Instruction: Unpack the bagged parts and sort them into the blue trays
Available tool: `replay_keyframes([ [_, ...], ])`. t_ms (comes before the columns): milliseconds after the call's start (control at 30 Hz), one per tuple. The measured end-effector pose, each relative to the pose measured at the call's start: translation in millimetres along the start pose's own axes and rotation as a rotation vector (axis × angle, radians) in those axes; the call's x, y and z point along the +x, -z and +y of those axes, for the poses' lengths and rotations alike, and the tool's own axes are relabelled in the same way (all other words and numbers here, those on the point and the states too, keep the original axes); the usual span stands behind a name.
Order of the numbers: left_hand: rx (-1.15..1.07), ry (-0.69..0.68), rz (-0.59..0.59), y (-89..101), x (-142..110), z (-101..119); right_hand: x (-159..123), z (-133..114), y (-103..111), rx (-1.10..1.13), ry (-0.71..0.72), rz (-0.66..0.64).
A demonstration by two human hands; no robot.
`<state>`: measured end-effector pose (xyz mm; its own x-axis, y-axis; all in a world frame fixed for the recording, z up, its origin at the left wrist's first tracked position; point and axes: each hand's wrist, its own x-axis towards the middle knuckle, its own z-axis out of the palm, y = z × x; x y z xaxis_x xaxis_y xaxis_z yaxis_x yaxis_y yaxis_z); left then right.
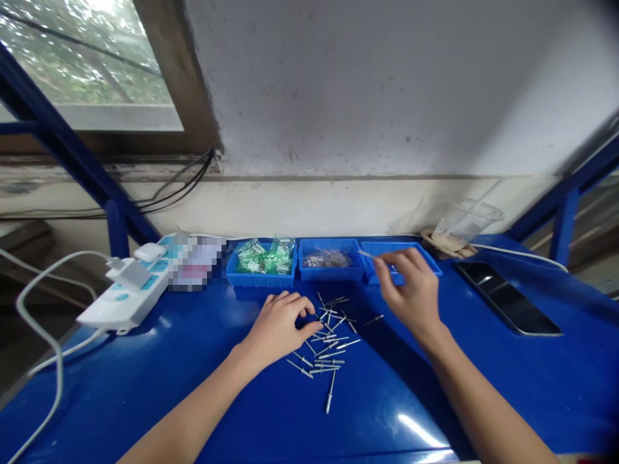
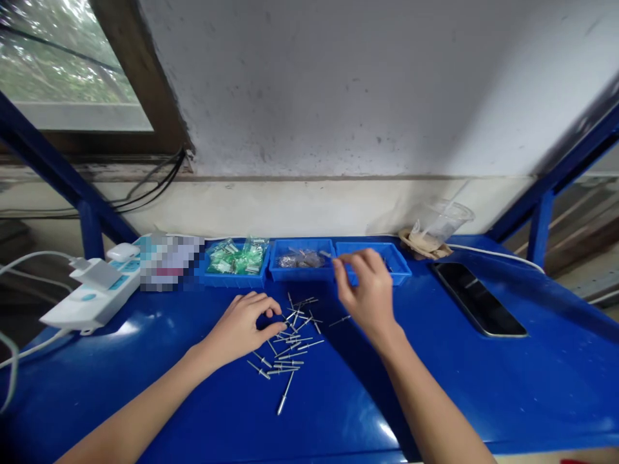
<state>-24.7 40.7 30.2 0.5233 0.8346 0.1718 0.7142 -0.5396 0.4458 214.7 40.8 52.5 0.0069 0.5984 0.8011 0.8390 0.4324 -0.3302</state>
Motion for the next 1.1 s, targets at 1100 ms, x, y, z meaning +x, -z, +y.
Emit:
replay_keyframes([
  [1100, -0.329, 0.044, 0.099, 6.5, -12, -2, -34, -51, -32, 0.123, 0.277, -0.589],
])
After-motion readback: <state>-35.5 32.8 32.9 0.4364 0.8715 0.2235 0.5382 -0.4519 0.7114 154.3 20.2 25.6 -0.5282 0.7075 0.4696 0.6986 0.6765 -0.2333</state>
